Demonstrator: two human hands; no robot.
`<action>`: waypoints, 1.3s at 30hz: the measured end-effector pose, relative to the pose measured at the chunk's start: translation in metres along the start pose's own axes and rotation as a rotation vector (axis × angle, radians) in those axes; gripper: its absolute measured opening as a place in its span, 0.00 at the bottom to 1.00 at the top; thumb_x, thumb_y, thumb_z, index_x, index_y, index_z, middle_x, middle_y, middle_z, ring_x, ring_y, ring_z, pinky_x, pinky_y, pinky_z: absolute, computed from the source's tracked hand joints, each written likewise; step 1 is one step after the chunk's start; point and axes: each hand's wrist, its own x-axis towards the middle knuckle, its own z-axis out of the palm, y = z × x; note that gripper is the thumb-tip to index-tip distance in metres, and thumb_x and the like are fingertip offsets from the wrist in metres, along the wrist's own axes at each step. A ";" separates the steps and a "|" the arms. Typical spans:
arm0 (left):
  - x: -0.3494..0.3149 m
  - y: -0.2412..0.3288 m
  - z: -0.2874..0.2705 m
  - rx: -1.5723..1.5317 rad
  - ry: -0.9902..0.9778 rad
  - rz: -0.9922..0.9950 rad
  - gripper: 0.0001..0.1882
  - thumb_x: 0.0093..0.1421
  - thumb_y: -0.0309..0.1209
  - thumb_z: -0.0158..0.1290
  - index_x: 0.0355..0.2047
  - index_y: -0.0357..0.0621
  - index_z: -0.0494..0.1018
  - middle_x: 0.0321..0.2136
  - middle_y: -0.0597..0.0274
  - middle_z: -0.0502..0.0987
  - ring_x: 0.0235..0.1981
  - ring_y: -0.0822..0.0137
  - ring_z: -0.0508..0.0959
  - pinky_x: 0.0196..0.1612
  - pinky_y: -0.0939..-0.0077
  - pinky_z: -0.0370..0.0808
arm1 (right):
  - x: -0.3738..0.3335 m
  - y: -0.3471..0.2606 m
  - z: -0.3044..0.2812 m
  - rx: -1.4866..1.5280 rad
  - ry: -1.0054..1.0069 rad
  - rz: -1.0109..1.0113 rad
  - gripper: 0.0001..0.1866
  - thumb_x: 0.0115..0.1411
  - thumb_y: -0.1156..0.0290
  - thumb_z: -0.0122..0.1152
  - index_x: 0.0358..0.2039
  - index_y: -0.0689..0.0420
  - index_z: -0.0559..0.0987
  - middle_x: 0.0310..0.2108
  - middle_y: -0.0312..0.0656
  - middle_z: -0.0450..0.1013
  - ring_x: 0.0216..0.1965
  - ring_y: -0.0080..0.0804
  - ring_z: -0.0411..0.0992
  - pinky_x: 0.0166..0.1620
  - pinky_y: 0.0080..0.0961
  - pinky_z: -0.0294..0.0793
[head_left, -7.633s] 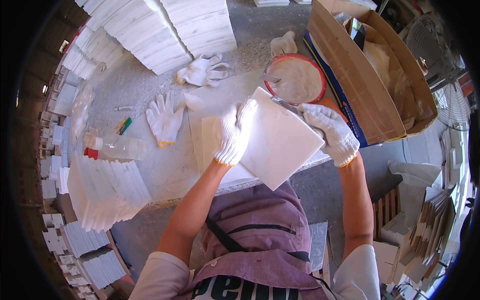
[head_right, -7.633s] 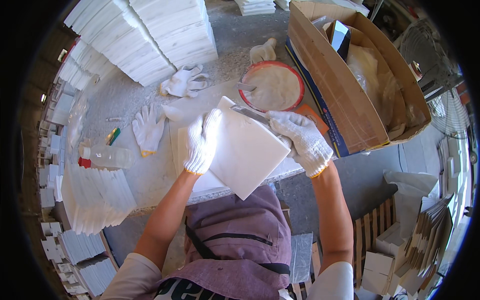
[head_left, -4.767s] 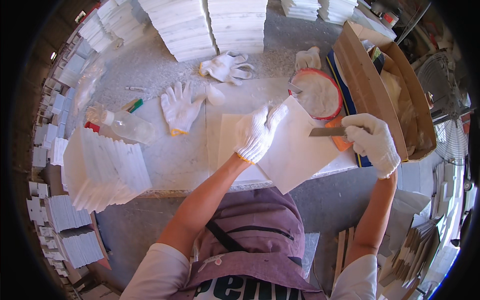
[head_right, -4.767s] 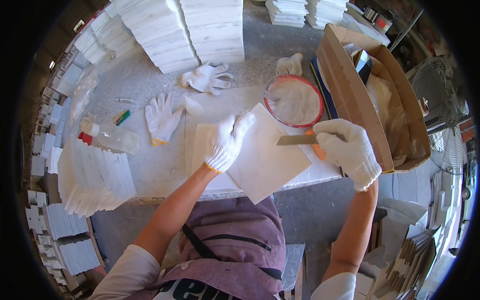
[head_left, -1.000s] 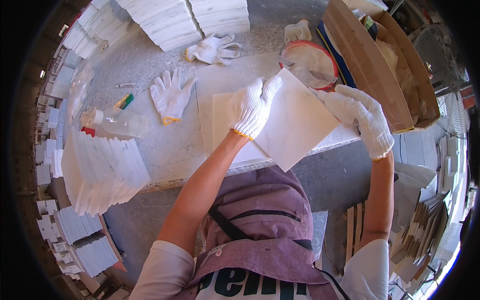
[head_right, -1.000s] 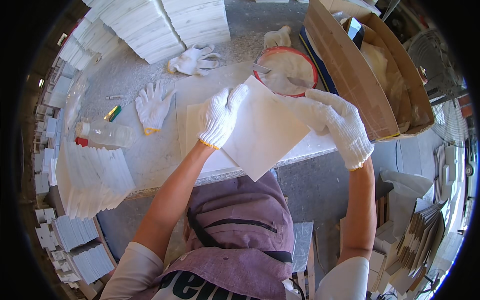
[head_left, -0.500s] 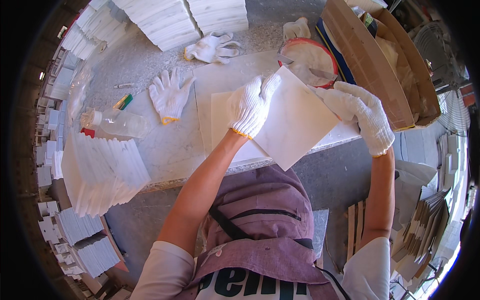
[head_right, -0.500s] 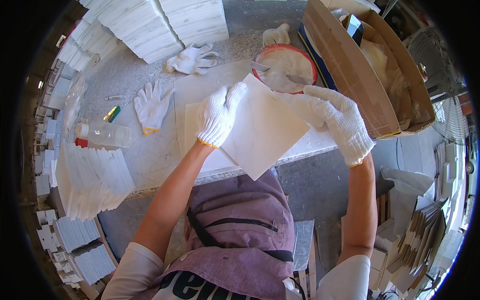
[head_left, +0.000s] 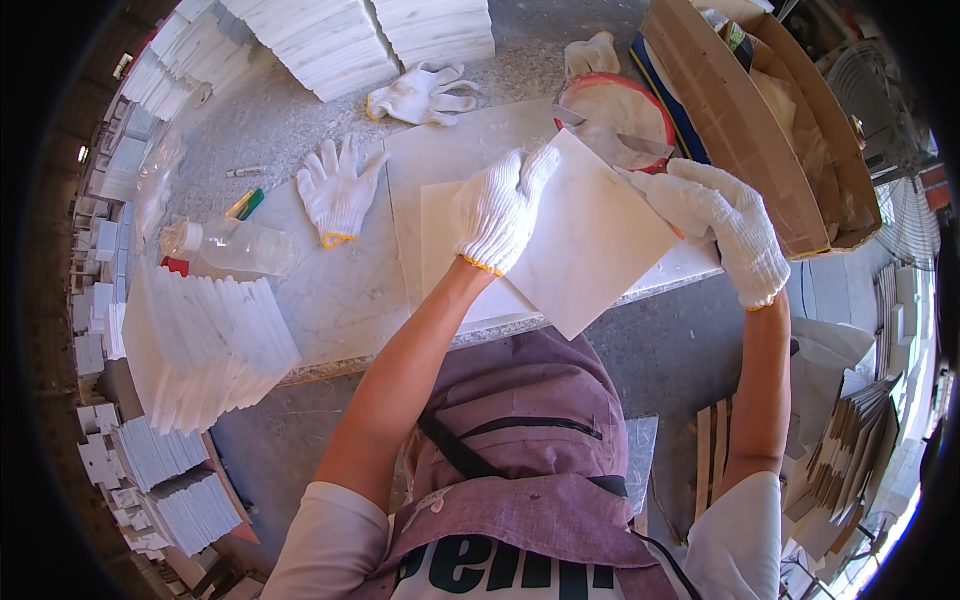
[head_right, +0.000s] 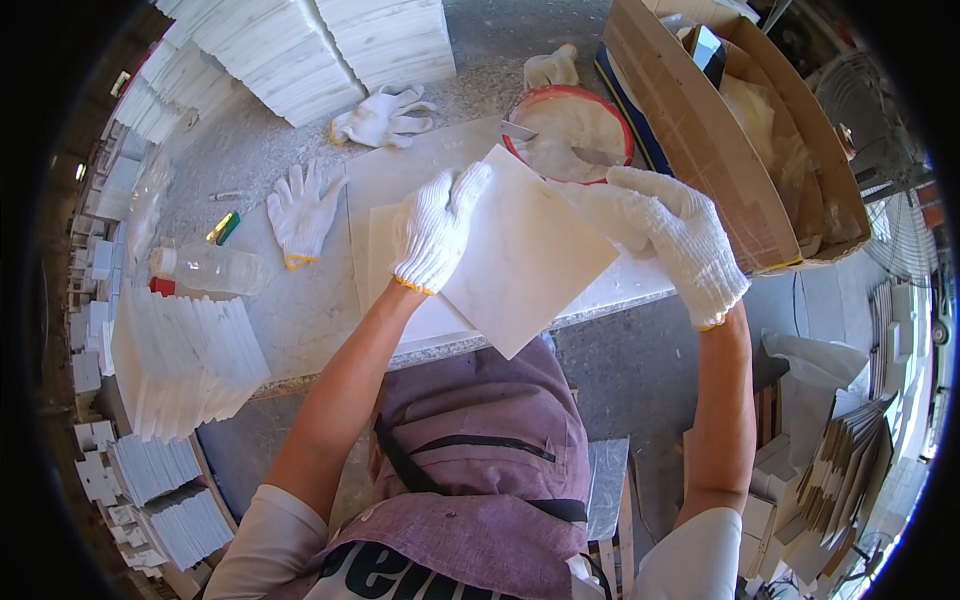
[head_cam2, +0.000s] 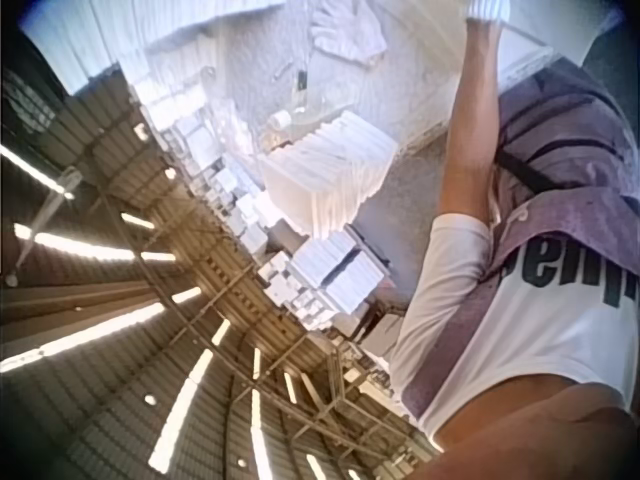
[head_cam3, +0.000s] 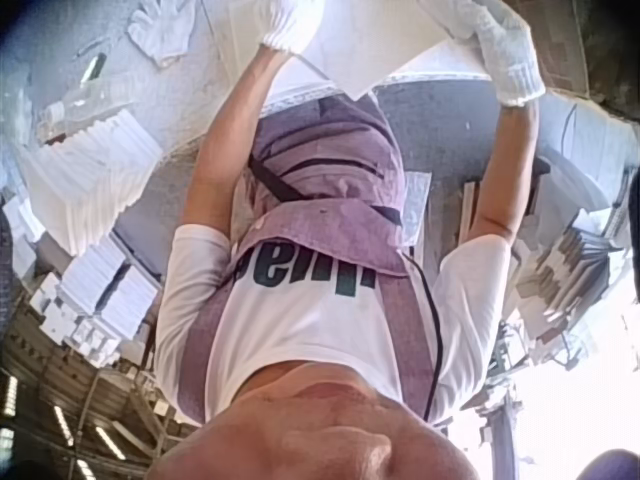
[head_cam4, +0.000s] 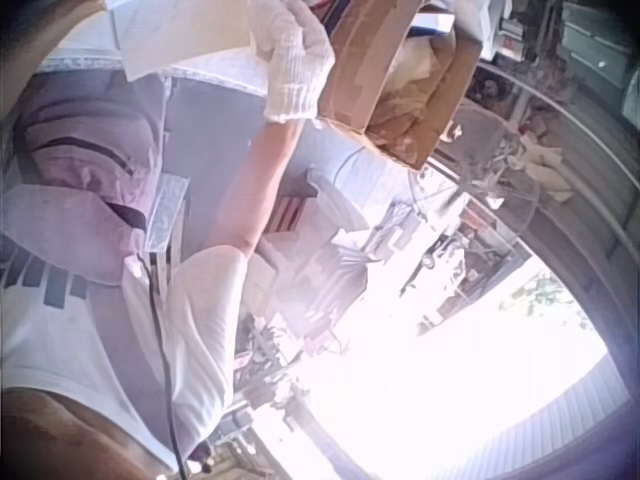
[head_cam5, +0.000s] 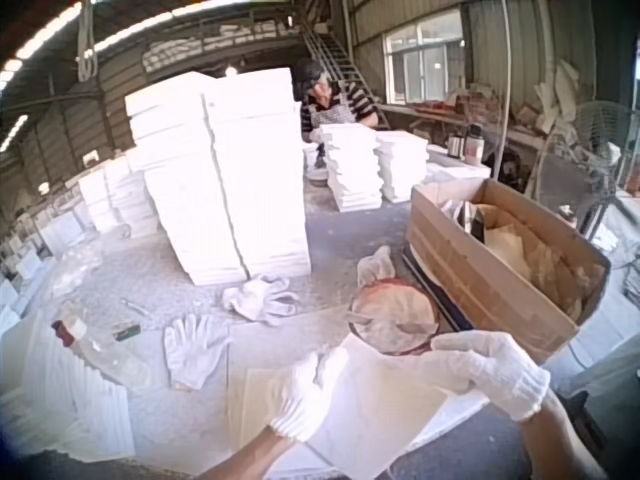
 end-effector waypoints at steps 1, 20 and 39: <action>0.001 -0.004 0.003 -0.022 -0.001 0.005 0.20 0.67 0.44 0.49 0.34 0.37 0.76 0.30 0.43 0.79 0.32 0.45 0.77 0.35 0.61 0.72 | 0.000 0.000 0.000 0.000 0.001 -0.009 0.24 0.59 0.52 0.60 0.48 0.56 0.81 0.43 0.45 0.78 0.43 0.32 0.76 0.45 0.26 0.77; 0.002 -0.009 0.006 -0.083 0.001 0.024 0.18 0.67 0.40 0.50 0.35 0.34 0.76 0.32 0.45 0.80 0.32 0.50 0.79 0.36 0.65 0.73 | -0.003 0.002 -0.005 0.099 -0.045 -0.026 0.30 0.58 0.49 0.59 0.52 0.61 0.77 0.47 0.45 0.76 0.48 0.33 0.75 0.51 0.27 0.75; -0.008 -0.001 -0.003 -0.411 0.031 -0.012 0.16 0.68 0.34 0.48 0.42 0.29 0.75 0.36 0.55 0.81 0.37 0.72 0.76 0.43 0.75 0.73 | 0.001 0.043 -0.016 0.581 -0.209 0.014 0.28 0.59 0.50 0.61 0.52 0.59 0.77 0.48 0.41 0.75 0.43 0.28 0.74 0.35 0.22 0.77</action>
